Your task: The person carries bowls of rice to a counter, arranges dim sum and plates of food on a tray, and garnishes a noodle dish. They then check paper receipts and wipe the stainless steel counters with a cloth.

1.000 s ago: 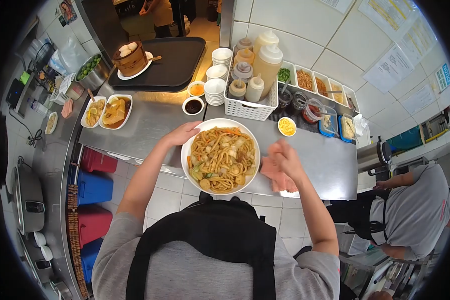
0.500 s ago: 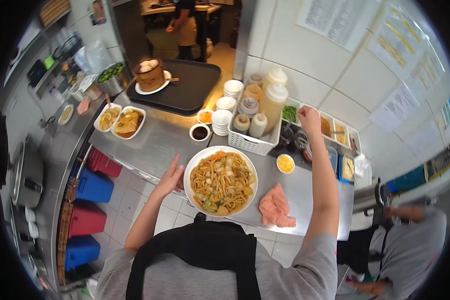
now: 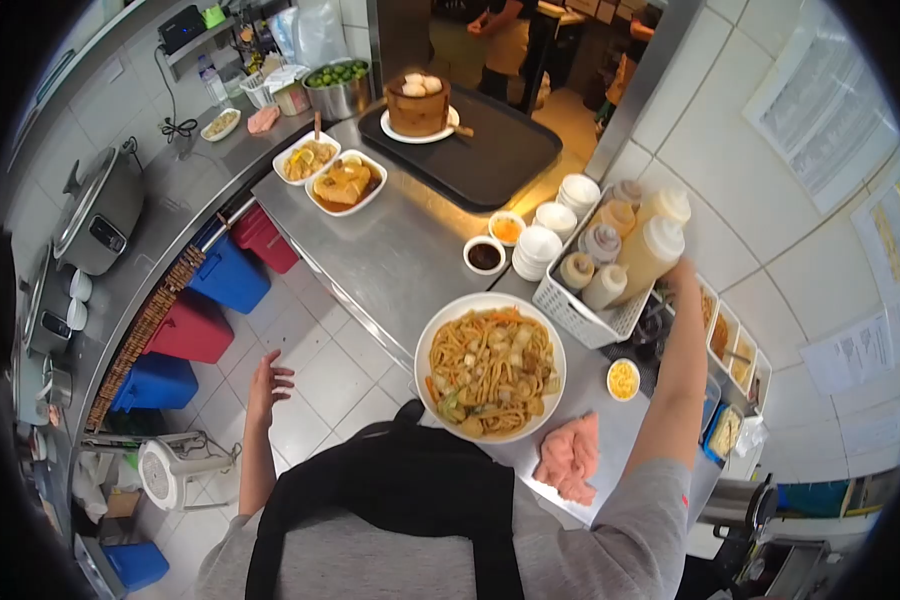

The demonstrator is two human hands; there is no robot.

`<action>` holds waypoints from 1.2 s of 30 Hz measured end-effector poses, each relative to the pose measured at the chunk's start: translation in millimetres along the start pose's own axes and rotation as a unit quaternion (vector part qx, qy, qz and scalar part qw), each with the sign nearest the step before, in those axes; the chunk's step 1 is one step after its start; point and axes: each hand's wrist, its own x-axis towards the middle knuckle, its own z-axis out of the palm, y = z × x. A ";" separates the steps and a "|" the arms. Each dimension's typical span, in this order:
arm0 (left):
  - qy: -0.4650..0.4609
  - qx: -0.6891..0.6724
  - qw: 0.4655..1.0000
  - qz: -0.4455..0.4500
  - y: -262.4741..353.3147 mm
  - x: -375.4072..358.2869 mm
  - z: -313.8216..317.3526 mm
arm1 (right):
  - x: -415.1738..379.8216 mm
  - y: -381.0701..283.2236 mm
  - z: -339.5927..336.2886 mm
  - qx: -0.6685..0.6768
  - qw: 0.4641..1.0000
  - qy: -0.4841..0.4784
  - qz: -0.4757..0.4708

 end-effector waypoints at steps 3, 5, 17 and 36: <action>-0.033 0.014 0.999 0.025 13.6 6.6 12.5 | -14.2 3.9 -32.5 0.207 0.978 0.019 0.027; -0.063 0.026 0.997 0.048 26.3 12.5 23.0 | -61.0 -15.0 -63.3 0.409 0.912 0.011 -0.038; -0.272 0.050 0.953 0.126 79.8 32.2 114.9 | -322.8 -207.5 81.1 0.012 0.893 -0.130 -0.431; -0.161 0.090 0.978 0.094 48.3 25.5 85.8 | -189.9 -67.8 -83.1 -0.023 0.924 0.339 -0.177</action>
